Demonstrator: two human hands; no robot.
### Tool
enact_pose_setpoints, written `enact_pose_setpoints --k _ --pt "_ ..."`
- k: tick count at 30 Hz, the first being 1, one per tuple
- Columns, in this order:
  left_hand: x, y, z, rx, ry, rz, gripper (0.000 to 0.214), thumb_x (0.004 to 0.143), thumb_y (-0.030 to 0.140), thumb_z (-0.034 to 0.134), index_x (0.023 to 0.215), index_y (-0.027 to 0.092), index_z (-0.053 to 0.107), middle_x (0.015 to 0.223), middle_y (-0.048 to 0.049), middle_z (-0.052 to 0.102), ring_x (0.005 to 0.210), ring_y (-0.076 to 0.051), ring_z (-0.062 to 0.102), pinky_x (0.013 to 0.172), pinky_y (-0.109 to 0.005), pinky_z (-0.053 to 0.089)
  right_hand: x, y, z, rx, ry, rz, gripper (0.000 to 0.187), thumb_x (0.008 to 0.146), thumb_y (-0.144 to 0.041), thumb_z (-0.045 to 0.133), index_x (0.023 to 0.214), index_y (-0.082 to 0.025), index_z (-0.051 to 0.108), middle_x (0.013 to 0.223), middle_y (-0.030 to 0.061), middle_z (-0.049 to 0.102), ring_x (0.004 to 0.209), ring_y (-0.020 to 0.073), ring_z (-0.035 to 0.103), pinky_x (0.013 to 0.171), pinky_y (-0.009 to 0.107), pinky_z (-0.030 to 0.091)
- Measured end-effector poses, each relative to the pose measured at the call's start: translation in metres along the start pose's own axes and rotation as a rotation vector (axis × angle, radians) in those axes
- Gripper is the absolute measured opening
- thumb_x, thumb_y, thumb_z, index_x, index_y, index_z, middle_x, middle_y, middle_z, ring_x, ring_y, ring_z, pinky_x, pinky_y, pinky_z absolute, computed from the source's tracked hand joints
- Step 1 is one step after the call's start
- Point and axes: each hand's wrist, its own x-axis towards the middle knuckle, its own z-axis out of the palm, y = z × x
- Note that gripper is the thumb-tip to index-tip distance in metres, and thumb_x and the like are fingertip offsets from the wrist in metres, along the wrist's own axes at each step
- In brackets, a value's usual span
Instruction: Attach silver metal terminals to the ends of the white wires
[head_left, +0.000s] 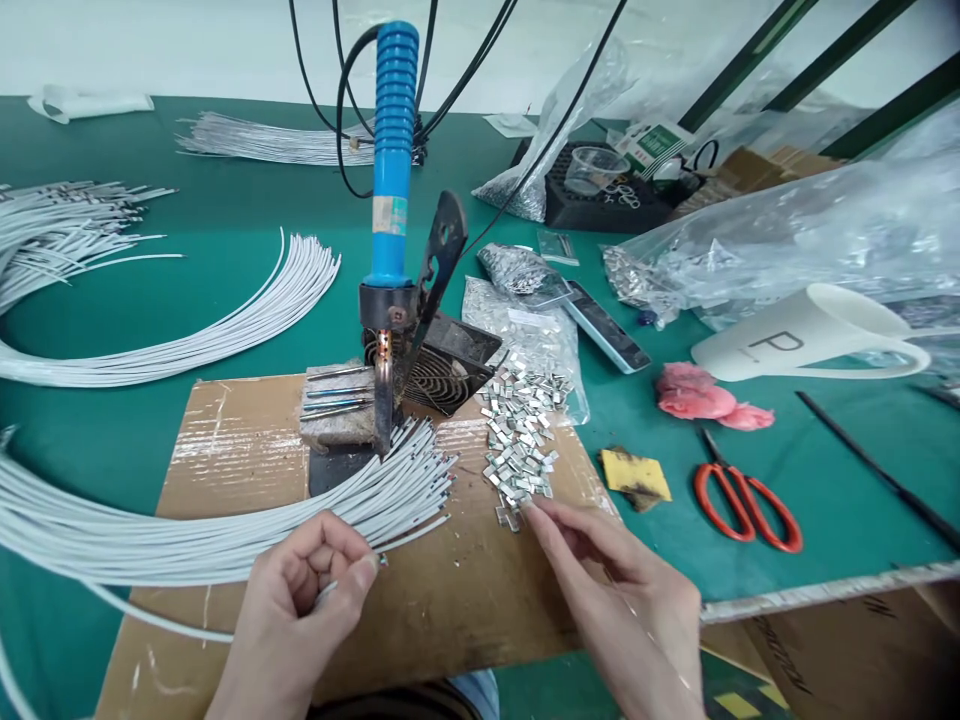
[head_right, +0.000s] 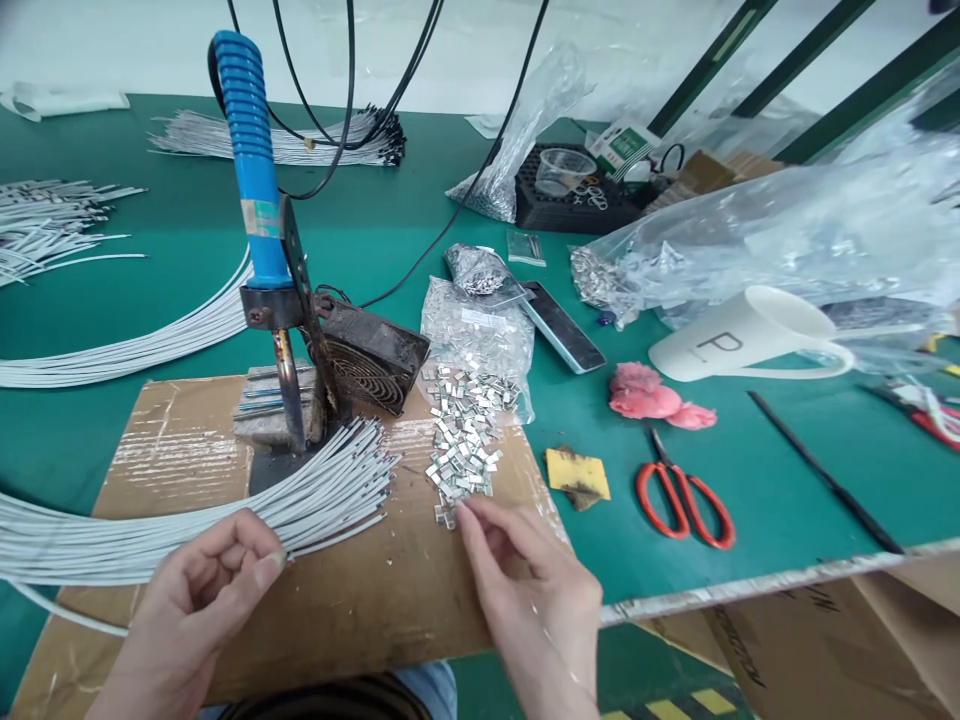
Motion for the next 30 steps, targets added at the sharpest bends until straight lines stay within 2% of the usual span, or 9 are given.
enact_pose_setpoints --k 3,7,10,13,16,19,21,25,30 --pt "0.001 0.002 0.002 0.0 0.015 0.002 0.023 0.061 0.031 0.082 0.058 0.016 0.065 0.046 0.0078 0.046 0.047 -0.006 0.031 0.05 -0.019 0.018 0.007 0.012 -0.003 -0.169 -0.079 0.055 0.022 0.083 -0.044 0.076 0.078 -0.024 0.081 0.066 0.002 0.069 0.055 0.0178 0.059 0.054 0.03 0.048" --pt "0.002 0.003 0.005 -0.005 0.035 0.011 0.021 0.061 0.029 0.081 0.057 0.015 0.065 0.046 0.0081 0.046 0.046 -0.005 0.031 0.05 -0.018 0.019 0.006 0.018 0.003 -0.132 -0.12 0.073 0.024 0.083 -0.046 0.073 0.076 -0.023 0.079 0.063 0.0017 0.068 0.053 0.0179 0.059 0.051 0.029 0.048" --pt "0.003 0.001 0.005 -0.035 0.038 0.011 0.02 0.059 0.027 0.082 0.056 0.015 0.066 0.046 0.0073 0.048 0.046 -0.005 0.034 0.05 -0.017 0.022 0.001 0.017 0.005 -0.103 -0.097 0.093 0.026 0.084 -0.047 0.074 0.081 -0.022 0.078 0.068 0.0029 0.07 0.054 0.0168 0.06 0.05 0.027 0.051" --pt "0.003 -0.001 0.005 -0.064 0.028 0.004 0.019 0.058 0.024 0.084 0.056 0.015 0.067 0.046 0.0064 0.051 0.045 -0.005 0.038 0.048 -0.015 0.024 -0.007 0.002 0.007 0.092 -0.02 0.234 0.026 0.081 -0.047 0.08 0.086 -0.021 0.077 0.072 0.0026 0.074 0.054 0.0142 0.063 0.051 0.023 0.055" --pt "0.003 -0.003 0.005 -0.1 0.005 0.01 0.017 0.059 0.021 0.085 0.057 0.015 0.069 0.047 0.0054 0.055 0.045 -0.006 0.043 0.047 -0.015 0.029 -0.016 -0.03 0.017 0.402 0.014 0.416 0.021 0.078 -0.042 0.085 0.082 -0.023 0.079 0.062 -0.0014 0.071 0.05 0.0111 0.062 0.05 0.018 0.055" --pt "0.002 -0.004 0.004 -0.121 -0.015 0.01 0.018 0.058 0.02 0.086 0.057 0.015 0.069 0.049 0.0048 0.057 0.046 -0.006 0.045 0.048 -0.014 0.032 -0.022 -0.061 0.031 0.656 -0.112 0.541 0.019 0.071 -0.039 0.091 0.074 -0.023 0.081 0.057 -0.0017 0.071 0.049 0.0098 0.062 0.049 0.015 0.054" --pt "0.001 -0.005 0.003 -0.11 -0.019 0.004 0.019 0.058 0.02 0.087 0.057 0.015 0.069 0.049 0.0048 0.057 0.047 -0.005 0.043 0.048 -0.013 0.031 -0.023 -0.073 0.038 0.768 -0.213 0.618 0.022 0.067 -0.041 0.095 0.074 -0.023 0.083 0.058 -0.0004 0.073 0.05 0.0098 0.064 0.05 0.014 0.055" --pt "0.002 -0.009 0.0 -0.083 -0.034 0.024 0.018 0.061 0.021 0.087 0.058 0.016 0.07 0.05 0.0042 0.057 0.048 -0.005 0.04 0.047 -0.014 0.027 -0.022 -0.077 0.042 0.82 -0.345 0.665 0.029 0.065 -0.045 0.096 0.075 -0.02 0.084 0.057 0.0011 0.072 0.05 0.0125 0.066 0.053 0.02 0.06" --pt "0.002 -0.008 0.001 -0.113 -0.05 0.038 0.016 0.062 0.02 0.087 0.059 0.019 0.071 0.064 -0.001 0.072 0.055 -0.009 0.055 0.049 -0.015 0.038 -0.022 -0.074 0.041 0.817 -0.383 0.69 0.031 0.064 -0.046 0.097 0.076 -0.02 0.085 0.054 0.0005 0.07 0.05 0.0136 0.066 0.054 0.022 0.061"
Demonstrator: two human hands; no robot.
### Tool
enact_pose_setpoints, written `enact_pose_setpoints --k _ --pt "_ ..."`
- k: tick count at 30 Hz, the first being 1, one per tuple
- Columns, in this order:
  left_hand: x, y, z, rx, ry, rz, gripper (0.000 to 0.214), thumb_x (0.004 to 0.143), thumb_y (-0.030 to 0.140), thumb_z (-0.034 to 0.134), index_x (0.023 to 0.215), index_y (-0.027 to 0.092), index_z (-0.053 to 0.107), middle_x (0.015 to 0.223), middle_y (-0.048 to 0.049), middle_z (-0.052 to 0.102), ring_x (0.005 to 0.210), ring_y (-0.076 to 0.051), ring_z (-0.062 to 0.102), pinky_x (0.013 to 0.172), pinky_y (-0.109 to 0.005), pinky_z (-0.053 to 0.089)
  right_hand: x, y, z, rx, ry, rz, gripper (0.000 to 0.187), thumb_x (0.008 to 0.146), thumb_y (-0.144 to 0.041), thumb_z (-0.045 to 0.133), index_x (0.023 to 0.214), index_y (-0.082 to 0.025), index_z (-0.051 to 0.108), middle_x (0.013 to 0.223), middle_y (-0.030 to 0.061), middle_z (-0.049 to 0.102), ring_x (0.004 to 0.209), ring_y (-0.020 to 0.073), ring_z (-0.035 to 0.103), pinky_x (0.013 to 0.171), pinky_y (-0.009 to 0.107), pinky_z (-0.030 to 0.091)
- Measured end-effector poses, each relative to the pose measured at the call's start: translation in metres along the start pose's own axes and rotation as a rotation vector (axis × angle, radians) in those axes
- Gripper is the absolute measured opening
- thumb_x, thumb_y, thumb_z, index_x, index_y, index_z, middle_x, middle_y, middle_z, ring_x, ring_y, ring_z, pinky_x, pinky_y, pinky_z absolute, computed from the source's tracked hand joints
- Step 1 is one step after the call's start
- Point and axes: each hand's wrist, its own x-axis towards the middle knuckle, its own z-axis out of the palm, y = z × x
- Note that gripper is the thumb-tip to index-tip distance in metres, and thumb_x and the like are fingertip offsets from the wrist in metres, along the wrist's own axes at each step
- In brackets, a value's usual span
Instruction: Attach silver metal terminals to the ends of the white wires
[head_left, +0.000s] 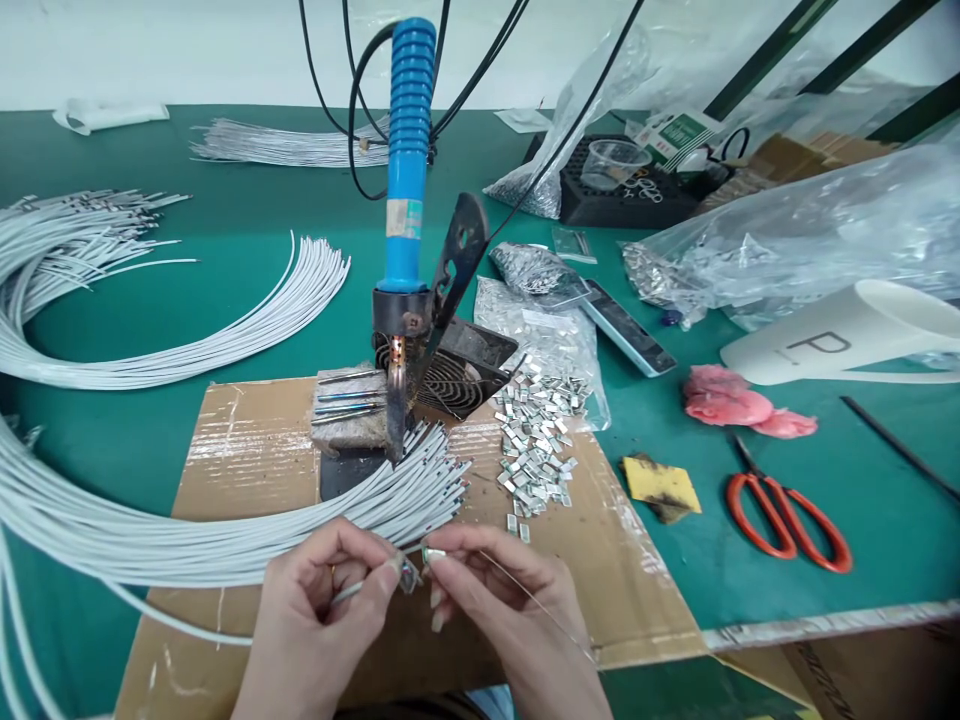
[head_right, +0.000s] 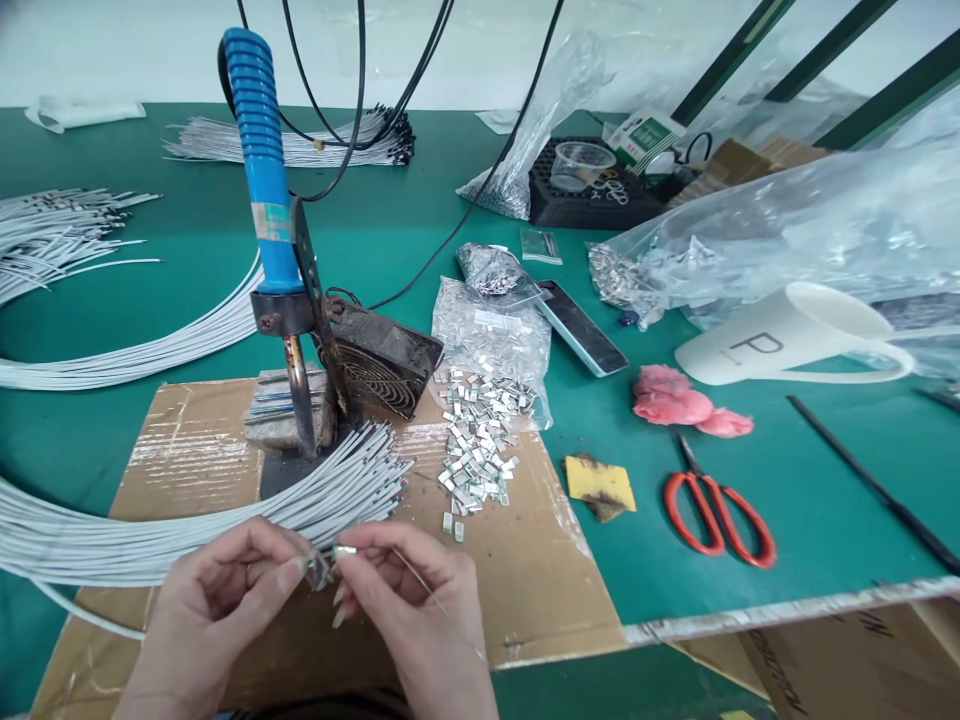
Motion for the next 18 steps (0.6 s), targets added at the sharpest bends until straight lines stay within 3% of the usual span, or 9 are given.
enact_pose_setpoints --k 6,13,18 --pt "-0.0018 0.0038 0.002 -0.02 -0.007 0.027 0.015 0.063 0.018 0.085 0.058 0.018 0.072 0.068 -0.0006 0.073 0.06 -0.01 0.065 0.057 -0.013 0.048 -0.0021 0.0023 0.0056 0.066 0.02 -0.017 0.027 0.062 -0.044 0.098 0.067 -0.022 0.083 0.053 -0.0005 0.069 0.047 0.009 0.06 0.049 0.016 0.056" --pt "-0.0044 0.0001 0.0014 0.083 0.013 0.094 0.015 0.065 0.019 0.083 0.057 0.02 0.07 0.07 -0.0014 0.073 0.063 -0.012 0.065 0.054 -0.015 0.045 -0.0027 0.0038 0.0089 -0.016 0.029 -0.066 0.023 0.069 -0.041 0.093 0.068 -0.021 0.081 0.053 -0.0022 0.063 0.044 0.0069 0.052 0.045 0.015 0.048" --pt "-0.0055 -0.0001 0.0015 0.178 0.031 0.148 0.016 0.066 0.021 0.081 0.056 0.02 0.068 0.07 -0.0012 0.071 0.056 -0.01 0.054 0.047 -0.016 0.036 -0.0013 0.0054 0.0073 -0.097 -0.016 -0.205 0.016 0.076 -0.031 0.087 0.067 -0.02 0.08 0.065 -0.0001 0.067 0.047 0.0072 0.049 0.044 0.018 0.041"
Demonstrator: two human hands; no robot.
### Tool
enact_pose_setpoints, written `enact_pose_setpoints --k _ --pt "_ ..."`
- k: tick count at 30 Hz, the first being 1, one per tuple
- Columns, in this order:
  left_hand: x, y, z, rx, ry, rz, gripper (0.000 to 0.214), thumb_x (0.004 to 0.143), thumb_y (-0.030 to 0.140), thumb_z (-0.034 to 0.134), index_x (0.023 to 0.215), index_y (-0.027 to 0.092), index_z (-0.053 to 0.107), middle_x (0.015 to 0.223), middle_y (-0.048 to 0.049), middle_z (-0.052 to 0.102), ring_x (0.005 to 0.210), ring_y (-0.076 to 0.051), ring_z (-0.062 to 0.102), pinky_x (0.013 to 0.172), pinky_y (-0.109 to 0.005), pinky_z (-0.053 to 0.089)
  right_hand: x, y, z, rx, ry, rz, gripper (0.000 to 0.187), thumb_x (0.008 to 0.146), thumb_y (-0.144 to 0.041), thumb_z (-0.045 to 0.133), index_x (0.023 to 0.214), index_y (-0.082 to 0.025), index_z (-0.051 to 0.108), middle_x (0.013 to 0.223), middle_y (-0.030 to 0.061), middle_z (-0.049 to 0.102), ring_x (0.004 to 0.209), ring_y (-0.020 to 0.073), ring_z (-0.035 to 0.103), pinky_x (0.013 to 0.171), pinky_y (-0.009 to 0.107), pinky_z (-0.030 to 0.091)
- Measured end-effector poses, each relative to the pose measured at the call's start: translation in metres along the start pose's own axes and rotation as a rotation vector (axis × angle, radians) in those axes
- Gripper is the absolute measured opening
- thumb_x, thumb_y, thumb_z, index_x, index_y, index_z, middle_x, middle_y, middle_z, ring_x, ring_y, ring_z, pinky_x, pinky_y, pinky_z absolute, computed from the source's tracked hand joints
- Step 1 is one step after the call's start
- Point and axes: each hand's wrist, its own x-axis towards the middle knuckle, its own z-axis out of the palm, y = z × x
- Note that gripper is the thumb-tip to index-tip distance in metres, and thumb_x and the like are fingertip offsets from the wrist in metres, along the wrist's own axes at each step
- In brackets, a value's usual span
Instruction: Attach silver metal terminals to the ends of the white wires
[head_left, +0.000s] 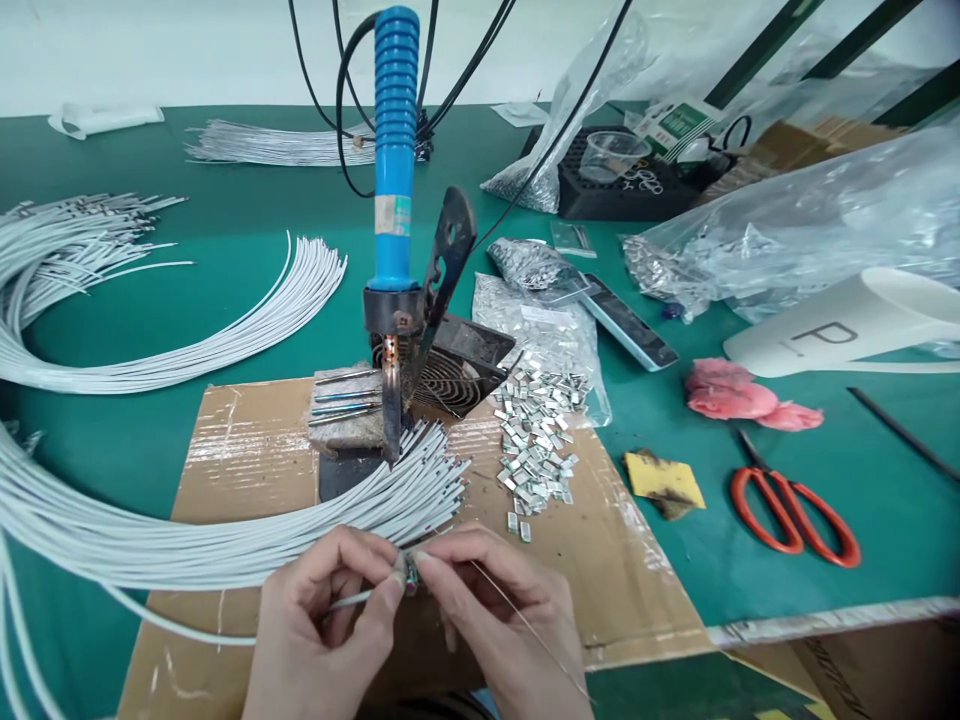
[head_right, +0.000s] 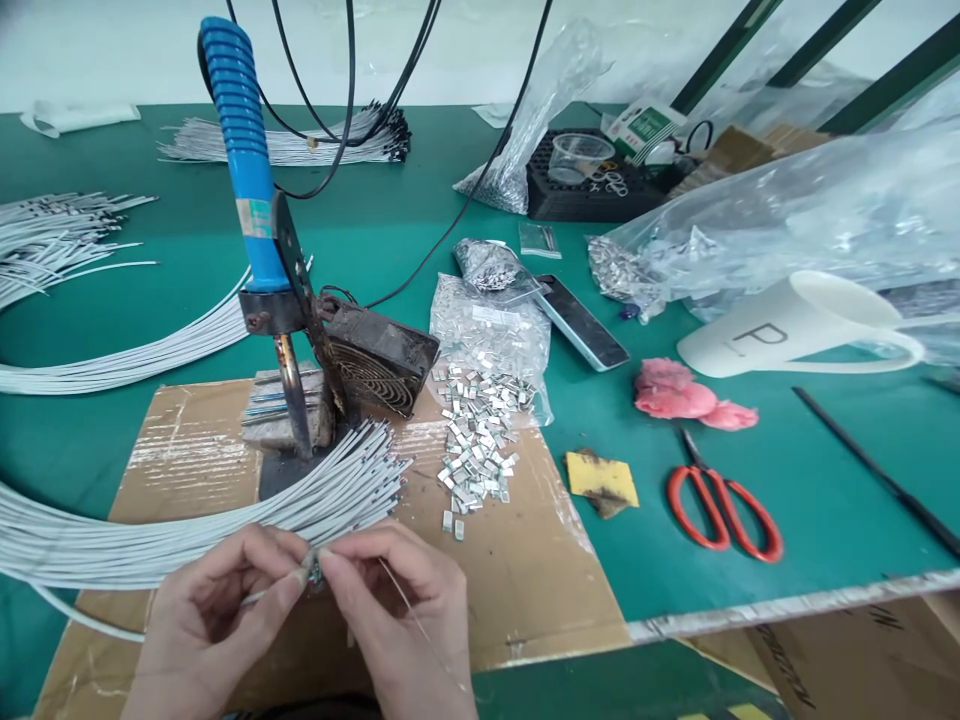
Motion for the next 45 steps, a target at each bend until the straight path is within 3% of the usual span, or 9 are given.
enact_pose_setpoints --k 9,22,33,38,42,45 --pt "-0.0016 -0.0008 0.0013 0.009 0.017 -0.021 0.017 0.065 0.021 0.08 0.056 0.02 0.066 0.071 -0.0022 0.071 0.055 -0.01 0.052 0.045 -0.018 0.027 0.0009 0.0005 -0.0052 -0.089 -0.049 -0.124 0.011 0.081 -0.021 0.081 0.07 -0.025 0.083 0.065 0.0007 0.069 0.056 0.0115 0.054 0.05 0.02 0.043" --pt "-0.0008 0.0022 0.0011 0.015 -0.005 -0.037 0.015 0.066 0.021 0.079 0.056 0.02 0.067 0.072 -0.0044 0.072 0.065 -0.015 0.06 0.048 -0.018 0.034 0.003 0.0004 -0.0094 -0.119 -0.083 -0.158 0.011 0.082 -0.023 0.081 0.072 -0.023 0.084 0.066 0.0025 0.07 0.057 0.0145 0.06 0.05 0.022 0.047" --pt "0.0007 0.0067 0.002 0.039 -0.002 -0.048 0.016 0.063 0.02 0.08 0.055 0.02 0.066 0.071 -0.0029 0.07 0.054 -0.011 0.05 0.045 -0.019 0.026 0.0043 -0.0005 -0.0081 -0.109 -0.075 -0.144 0.01 0.081 -0.022 0.081 0.072 -0.026 0.085 0.067 0.002 0.072 0.057 0.0139 0.059 0.051 0.022 0.046" --pt "0.002 0.0062 0.0042 0.017 0.003 -0.047 0.014 0.064 0.018 0.078 0.057 0.021 0.067 0.07 -0.0032 0.071 0.064 -0.014 0.059 0.047 -0.016 0.035 0.0058 0.0007 -0.0071 -0.096 -0.08 -0.146 0.011 0.081 -0.02 0.08 0.074 -0.026 0.086 0.067 0.0011 0.071 0.052 0.0118 0.054 0.048 0.022 0.043" --pt "0.0037 0.0059 0.0068 -0.01 -0.001 -0.048 0.013 0.066 0.018 0.079 0.058 0.02 0.069 0.072 -0.0024 0.071 0.066 -0.014 0.063 0.057 -0.016 0.047 0.0051 0.0028 -0.0075 -0.161 -0.052 -0.183 0.011 0.084 -0.023 0.079 0.074 -0.025 0.083 0.069 0.0007 0.07 0.059 0.0139 0.059 0.054 0.023 0.046" --pt "0.0055 0.0059 0.0082 -0.025 0.016 -0.065 0.014 0.067 0.02 0.08 0.06 0.019 0.068 0.075 -0.0023 0.071 0.064 -0.013 0.063 0.055 -0.016 0.047 0.0018 0.006 -0.0103 -0.258 0.016 -0.276 0.02 0.097 -0.035 0.066 0.091 -0.026 0.083 0.074 0.0026 0.068 0.066 0.0171 0.062 0.059 0.025 0.05"
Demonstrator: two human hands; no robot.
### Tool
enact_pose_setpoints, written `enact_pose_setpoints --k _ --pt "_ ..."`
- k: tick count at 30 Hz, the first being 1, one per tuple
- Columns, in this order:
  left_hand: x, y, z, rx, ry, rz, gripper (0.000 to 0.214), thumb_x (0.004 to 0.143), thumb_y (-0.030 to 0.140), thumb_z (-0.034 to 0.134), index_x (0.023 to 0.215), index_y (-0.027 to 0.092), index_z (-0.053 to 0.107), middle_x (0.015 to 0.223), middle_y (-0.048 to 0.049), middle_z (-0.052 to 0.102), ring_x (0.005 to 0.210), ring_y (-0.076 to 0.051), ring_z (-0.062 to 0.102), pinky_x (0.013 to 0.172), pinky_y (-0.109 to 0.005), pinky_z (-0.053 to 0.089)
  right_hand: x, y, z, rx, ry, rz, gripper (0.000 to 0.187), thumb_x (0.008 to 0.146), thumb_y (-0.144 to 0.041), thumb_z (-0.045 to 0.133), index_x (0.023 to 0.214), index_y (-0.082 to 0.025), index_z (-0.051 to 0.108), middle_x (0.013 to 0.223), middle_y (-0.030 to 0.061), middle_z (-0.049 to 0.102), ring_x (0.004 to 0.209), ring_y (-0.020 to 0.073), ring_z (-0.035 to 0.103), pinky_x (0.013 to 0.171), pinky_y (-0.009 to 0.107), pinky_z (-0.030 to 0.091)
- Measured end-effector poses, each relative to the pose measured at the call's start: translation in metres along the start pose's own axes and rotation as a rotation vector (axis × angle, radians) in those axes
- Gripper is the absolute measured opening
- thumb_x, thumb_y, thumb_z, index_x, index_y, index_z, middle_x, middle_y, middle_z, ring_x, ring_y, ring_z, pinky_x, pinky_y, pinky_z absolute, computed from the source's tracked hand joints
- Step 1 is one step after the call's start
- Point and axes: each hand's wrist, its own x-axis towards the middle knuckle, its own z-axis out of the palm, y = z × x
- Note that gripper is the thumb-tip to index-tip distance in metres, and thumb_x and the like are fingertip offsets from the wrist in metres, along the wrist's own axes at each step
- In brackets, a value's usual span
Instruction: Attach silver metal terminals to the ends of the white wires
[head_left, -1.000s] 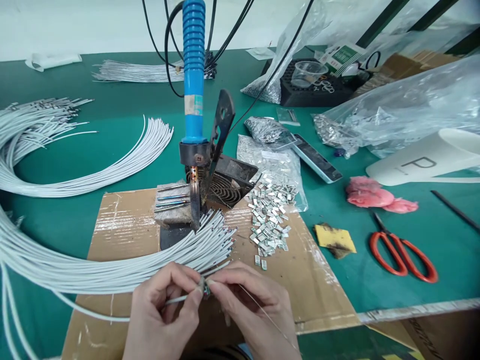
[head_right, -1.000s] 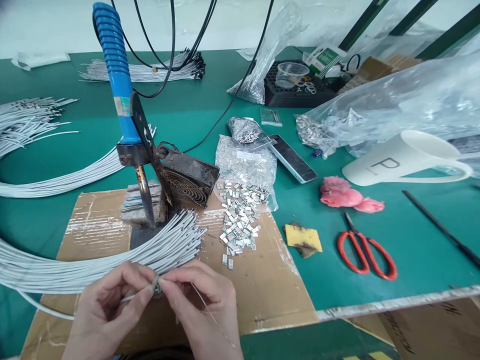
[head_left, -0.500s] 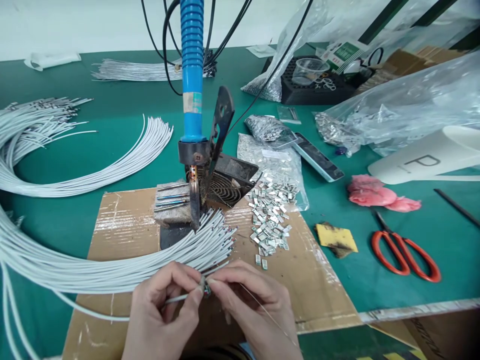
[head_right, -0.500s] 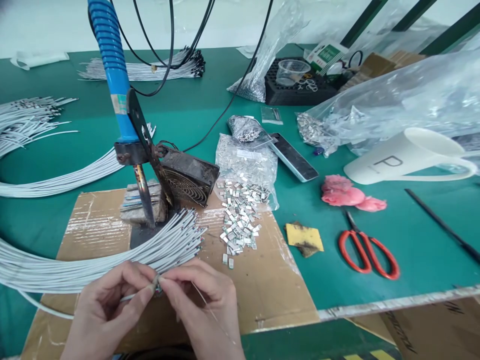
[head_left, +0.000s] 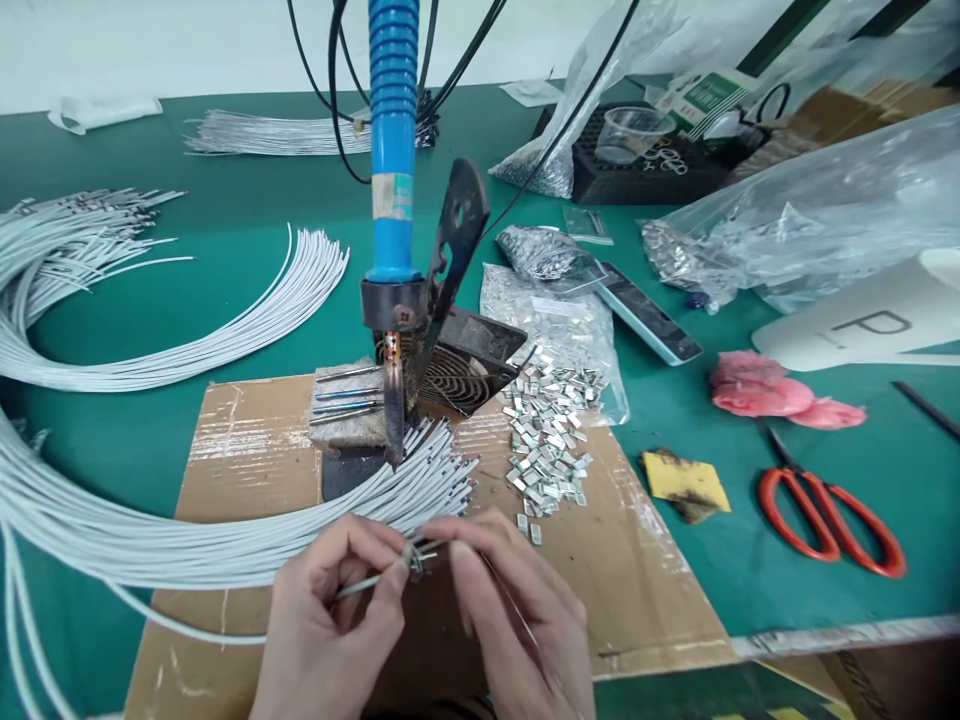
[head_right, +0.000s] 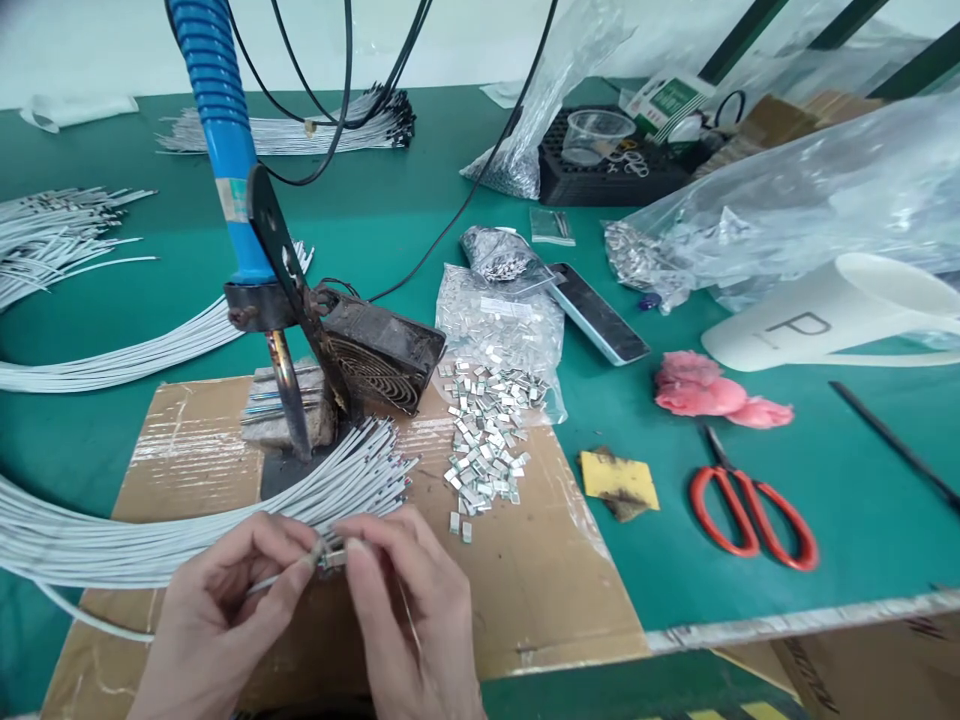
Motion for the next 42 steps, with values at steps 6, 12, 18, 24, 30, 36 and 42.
enact_pose_setpoints --k 6,12,18,24,30,36,42 --pt "0.004 0.001 0.001 0.063 0.075 0.017 0.014 0.067 0.022 0.079 0.06 0.02 0.067 0.076 -0.0019 0.069 0.066 -0.013 0.061 0.051 -0.015 0.041 -0.009 0.004 -0.001 -0.105 0.0 0.071 0.036 0.108 -0.043 0.043 0.13 -0.026 0.065 0.067 -0.0022 0.059 0.055 0.0167 0.054 0.053 0.028 0.042" --pt "0.008 0.003 0.003 0.052 0.117 0.025 0.013 0.067 0.021 0.078 0.06 0.021 0.067 0.076 -0.0009 0.069 0.062 -0.011 0.058 0.049 -0.015 0.039 0.0 -0.005 0.001 -0.27 0.015 -0.14 0.026 0.103 -0.024 0.048 0.076 -0.024 0.05 0.067 -0.0038 0.046 0.058 0.0141 0.047 0.057 0.026 0.038" --pt "0.011 0.002 0.002 0.089 0.125 0.048 0.015 0.07 0.024 0.078 0.06 0.021 0.067 0.078 -0.0017 0.07 0.069 -0.015 0.063 0.052 -0.017 0.043 0.003 -0.009 0.01 -0.27 0.066 -0.223 0.022 0.094 -0.016 0.061 0.075 -0.025 0.057 0.103 0.0068 0.076 0.088 0.0204 0.073 0.077 0.028 0.054" --pt "0.011 -0.003 0.001 0.098 0.117 0.083 0.015 0.078 0.026 0.075 0.065 0.021 0.068 0.083 -0.0018 0.071 0.072 -0.016 0.068 0.062 -0.018 0.051 0.0 -0.007 0.018 -0.255 0.114 -0.208 0.023 0.091 -0.017 0.063 0.072 -0.027 0.054 0.099 0.0017 0.084 0.073 0.0167 0.079 0.069 0.023 0.058" --pt "0.01 -0.008 0.001 0.127 0.139 0.132 0.017 0.083 0.024 0.069 0.066 0.022 0.068 0.085 -0.0008 0.073 0.072 -0.015 0.07 0.062 -0.018 0.053 0.002 -0.005 0.02 -0.271 0.153 -0.242 0.022 0.09 -0.019 0.061 0.07 -0.026 0.055 0.097 -0.0009 0.084 0.072 0.012 0.079 0.071 0.016 0.058" --pt "0.008 -0.011 0.001 0.135 0.136 0.151 0.018 0.086 0.028 0.069 0.068 0.023 0.067 0.087 0.0004 0.072 0.074 -0.013 0.071 0.066 -0.016 0.054 0.003 -0.006 0.02 -0.24 0.147 -0.211 0.022 0.088 -0.019 0.064 0.069 -0.026 0.056 0.1 -0.0049 0.084 0.076 0.0105 0.08 0.073 0.012 0.058" --pt "0.007 -0.012 0.001 0.171 0.141 0.18 0.02 0.087 0.027 0.067 0.067 0.023 0.067 0.086 0.001 0.072 0.073 -0.012 0.069 0.066 -0.015 0.052 0.005 -0.01 0.018 -0.219 0.122 -0.21 0.021 0.087 -0.016 0.065 0.071 -0.026 0.058 0.098 -0.0072 0.084 0.076 0.0083 0.079 0.075 0.01 0.057"
